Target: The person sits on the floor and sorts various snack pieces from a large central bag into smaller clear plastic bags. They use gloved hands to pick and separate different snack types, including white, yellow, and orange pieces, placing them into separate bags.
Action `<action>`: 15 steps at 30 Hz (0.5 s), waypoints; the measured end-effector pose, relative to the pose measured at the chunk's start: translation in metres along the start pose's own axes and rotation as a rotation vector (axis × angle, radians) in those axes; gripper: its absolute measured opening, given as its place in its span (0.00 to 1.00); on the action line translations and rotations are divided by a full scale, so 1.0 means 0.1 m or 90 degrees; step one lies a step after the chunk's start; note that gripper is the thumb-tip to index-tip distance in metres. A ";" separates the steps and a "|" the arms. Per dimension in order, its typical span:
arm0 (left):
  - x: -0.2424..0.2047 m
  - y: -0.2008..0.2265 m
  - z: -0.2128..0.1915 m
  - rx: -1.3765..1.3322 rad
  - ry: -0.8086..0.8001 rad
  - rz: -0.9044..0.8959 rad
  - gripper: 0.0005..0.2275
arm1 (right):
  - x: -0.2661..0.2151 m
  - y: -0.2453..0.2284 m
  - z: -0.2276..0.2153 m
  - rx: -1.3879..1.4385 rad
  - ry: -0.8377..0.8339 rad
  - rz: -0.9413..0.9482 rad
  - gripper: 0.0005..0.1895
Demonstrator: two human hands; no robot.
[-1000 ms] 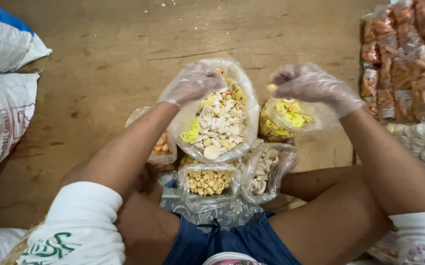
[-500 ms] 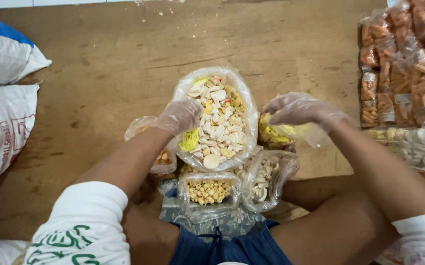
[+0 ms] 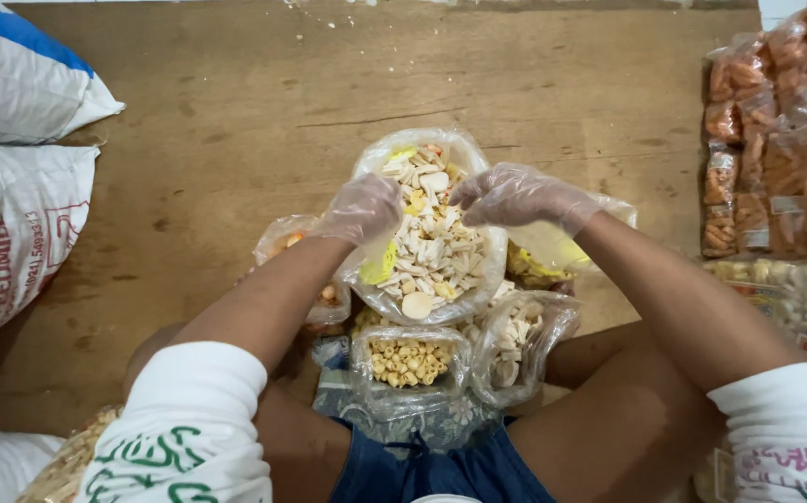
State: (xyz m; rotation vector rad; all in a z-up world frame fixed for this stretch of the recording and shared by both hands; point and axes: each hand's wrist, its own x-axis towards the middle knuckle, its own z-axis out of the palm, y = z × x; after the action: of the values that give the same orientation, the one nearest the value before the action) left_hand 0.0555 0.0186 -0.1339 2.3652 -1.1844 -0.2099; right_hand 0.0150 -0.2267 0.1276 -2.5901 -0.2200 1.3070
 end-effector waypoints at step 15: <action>0.12 0.08 0.39 0.596 -0.044 0.082 0.07 | 0.03 -0.13 0.01 0.007 -0.020 -0.016 0.28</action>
State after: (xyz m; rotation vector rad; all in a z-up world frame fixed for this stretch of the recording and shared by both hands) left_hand 0.0435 -0.0083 -0.1634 3.0346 -1.7225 0.4041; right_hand 0.0156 -0.2134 0.1282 -2.5510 -0.2485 1.3375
